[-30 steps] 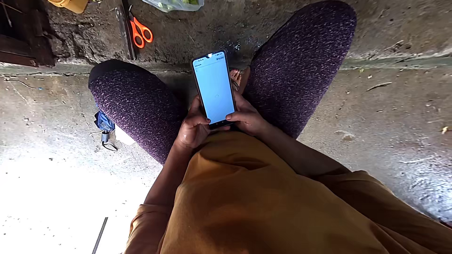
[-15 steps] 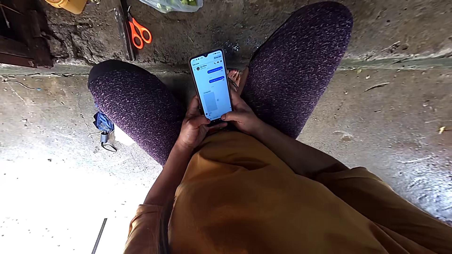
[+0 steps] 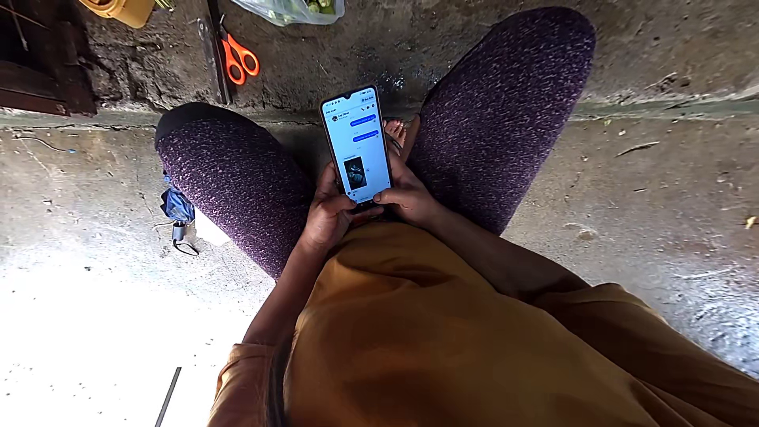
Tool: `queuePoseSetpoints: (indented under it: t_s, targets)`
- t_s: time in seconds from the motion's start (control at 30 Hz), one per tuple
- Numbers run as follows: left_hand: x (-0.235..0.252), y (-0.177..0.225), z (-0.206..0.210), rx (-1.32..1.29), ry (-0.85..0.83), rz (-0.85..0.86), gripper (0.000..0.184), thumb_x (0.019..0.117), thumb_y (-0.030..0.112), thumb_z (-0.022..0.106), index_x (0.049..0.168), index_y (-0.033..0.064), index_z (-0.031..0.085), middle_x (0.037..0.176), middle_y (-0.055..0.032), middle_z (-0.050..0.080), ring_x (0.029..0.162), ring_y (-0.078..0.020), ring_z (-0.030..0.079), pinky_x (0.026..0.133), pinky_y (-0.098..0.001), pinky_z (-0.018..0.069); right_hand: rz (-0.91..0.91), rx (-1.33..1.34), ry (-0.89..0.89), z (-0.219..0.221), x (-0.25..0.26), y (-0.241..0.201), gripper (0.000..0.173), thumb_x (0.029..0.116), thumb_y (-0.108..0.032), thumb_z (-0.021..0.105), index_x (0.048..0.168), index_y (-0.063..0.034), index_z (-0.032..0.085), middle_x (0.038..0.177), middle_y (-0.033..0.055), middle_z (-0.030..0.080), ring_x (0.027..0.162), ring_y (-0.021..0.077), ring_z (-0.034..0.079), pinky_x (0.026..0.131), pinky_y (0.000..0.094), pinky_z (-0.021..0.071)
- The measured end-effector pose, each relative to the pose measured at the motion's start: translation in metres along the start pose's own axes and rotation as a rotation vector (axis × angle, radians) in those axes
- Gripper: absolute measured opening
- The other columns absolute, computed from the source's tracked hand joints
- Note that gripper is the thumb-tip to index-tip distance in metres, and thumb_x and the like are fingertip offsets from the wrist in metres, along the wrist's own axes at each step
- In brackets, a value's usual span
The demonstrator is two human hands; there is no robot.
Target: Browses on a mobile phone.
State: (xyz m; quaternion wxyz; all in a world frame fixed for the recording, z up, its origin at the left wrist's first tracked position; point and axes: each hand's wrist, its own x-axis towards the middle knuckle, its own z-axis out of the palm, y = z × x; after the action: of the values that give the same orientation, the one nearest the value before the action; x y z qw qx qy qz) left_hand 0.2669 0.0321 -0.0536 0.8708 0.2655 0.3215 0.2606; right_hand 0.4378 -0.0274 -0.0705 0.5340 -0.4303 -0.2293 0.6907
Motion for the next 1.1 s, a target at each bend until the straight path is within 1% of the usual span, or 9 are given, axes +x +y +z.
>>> queuePoseSetpoints:
  t_s: [0.2, 0.33, 0.57, 0.67, 0.83, 0.93, 0.97, 1.03, 1.1]
  targets:
    - [-0.0003, 0.0002, 0.0012, 0.019, 0.012, -0.002, 0.068, 0.0833, -0.006, 0.042, 0.144, 0.0244, 0.039, 0.128, -0.0069, 0.062, 0.105, -0.0236, 0.069, 0.079, -0.0467, 0.0623, 0.008, 0.025, 0.008, 0.0007, -0.0003, -0.0004, 0.075, 0.0803, 0.007, 0.053, 0.149, -0.0131, 0.031, 0.126, 0.0036, 0.063, 0.108, 0.0128, 0.068, 0.086, 0.0300, 0.0616]
    - [0.0005, -0.0007, 0.0015, 0.022, 0.012, 0.012, 0.068, 0.0840, -0.006, 0.042, 0.145, 0.0237, 0.038, 0.129, -0.0066, 0.062, 0.107, -0.0222, 0.069, 0.081, -0.0457, 0.0620, 0.015, 0.020, -0.004, 0.0003, -0.0001, -0.0009, 0.073, 0.0813, 0.007, 0.052, 0.148, -0.0138, 0.031, 0.127, 0.0032, 0.063, 0.109, 0.0128, 0.068, 0.086, 0.0305, 0.0618]
    - [0.0010, -0.0007, 0.0030, 0.054, 0.032, 0.017, 0.067, 0.0829, -0.007, 0.041, 0.142, 0.0227, 0.039, 0.127, -0.0055, 0.062, 0.104, -0.0217, 0.069, 0.080, -0.0451, 0.0623, 0.036, 0.030, 0.012, 0.0014, 0.0006, -0.0009, 0.078, 0.0808, 0.006, 0.052, 0.151, -0.0153, 0.027, 0.127, 0.0036, 0.063, 0.106, 0.0133, 0.069, 0.080, 0.0304, 0.0633]
    - [0.0011, -0.0009, 0.0031, 0.049, 0.041, 0.011, 0.068, 0.0830, -0.007, 0.041, 0.144, 0.0227, 0.038, 0.128, -0.0062, 0.062, 0.105, -0.0223, 0.069, 0.080, -0.0457, 0.0622, 0.027, 0.020, 0.016, 0.0009, 0.0011, 0.0000, 0.078, 0.0794, 0.005, 0.053, 0.150, -0.0149, 0.028, 0.125, 0.0027, 0.064, 0.105, 0.0122, 0.069, 0.080, 0.0293, 0.0629]
    - [0.0009, -0.0017, 0.0020, 0.054, 0.038, 0.013, 0.069, 0.0831, -0.007, 0.042, 0.144, 0.0234, 0.038, 0.129, -0.0054, 0.062, 0.106, -0.0208, 0.068, 0.082, -0.0438, 0.0617, 0.021, 0.020, 0.018, 0.0013, 0.0014, 0.0004, 0.078, 0.0796, 0.006, 0.052, 0.151, -0.0134, 0.028, 0.127, 0.0032, 0.063, 0.107, 0.0125, 0.069, 0.084, 0.0298, 0.0624]
    - [0.0001, -0.0012, 0.0024, 0.067, 0.040, 0.017, 0.070, 0.0827, -0.007, 0.042, 0.146, 0.0228, 0.037, 0.130, -0.0062, 0.060, 0.108, -0.0210, 0.068, 0.082, -0.0439, 0.0614, 0.030, 0.026, 0.024, 0.0015, 0.0012, 0.0003, 0.075, 0.0803, 0.006, 0.053, 0.149, -0.0149, 0.031, 0.124, 0.0030, 0.065, 0.104, 0.0126, 0.070, 0.078, 0.0288, 0.0632]
    - [-0.0001, -0.0010, 0.0023, 0.065, 0.039, 0.017, 0.070, 0.0828, -0.007, 0.042, 0.146, 0.0228, 0.037, 0.130, -0.0064, 0.061, 0.108, -0.0211, 0.068, 0.083, -0.0439, 0.0613, 0.026, 0.022, 0.017, 0.0009, 0.0013, 0.0008, 0.076, 0.0806, 0.006, 0.052, 0.150, -0.0150, 0.030, 0.125, 0.0032, 0.064, 0.106, 0.0125, 0.069, 0.080, 0.0291, 0.0629]
    - [-0.0001, -0.0009, 0.0019, 0.053, 0.035, 0.015, 0.064, 0.0853, -0.003, 0.042, 0.144, 0.0234, 0.039, 0.128, -0.0060, 0.062, 0.107, -0.0210, 0.068, 0.081, -0.0434, 0.0618, 0.013, 0.014, 0.015, 0.0003, 0.0018, 0.0020, 0.076, 0.0810, 0.006, 0.053, 0.151, -0.0140, 0.030, 0.127, 0.0036, 0.063, 0.108, 0.0125, 0.068, 0.084, 0.0296, 0.0621]
    - [0.0004, -0.0010, 0.0016, 0.035, 0.042, -0.003, 0.050, 0.0927, 0.015, 0.039, 0.141, 0.0273, 0.041, 0.126, -0.0042, 0.063, 0.106, -0.0206, 0.069, 0.079, -0.0425, 0.0620, 0.002, 0.015, 0.009, -0.0001, 0.0021, 0.0026, 0.075, 0.0819, 0.005, 0.053, 0.151, -0.0137, 0.030, 0.128, 0.0033, 0.063, 0.110, 0.0125, 0.068, 0.087, 0.0305, 0.0613]
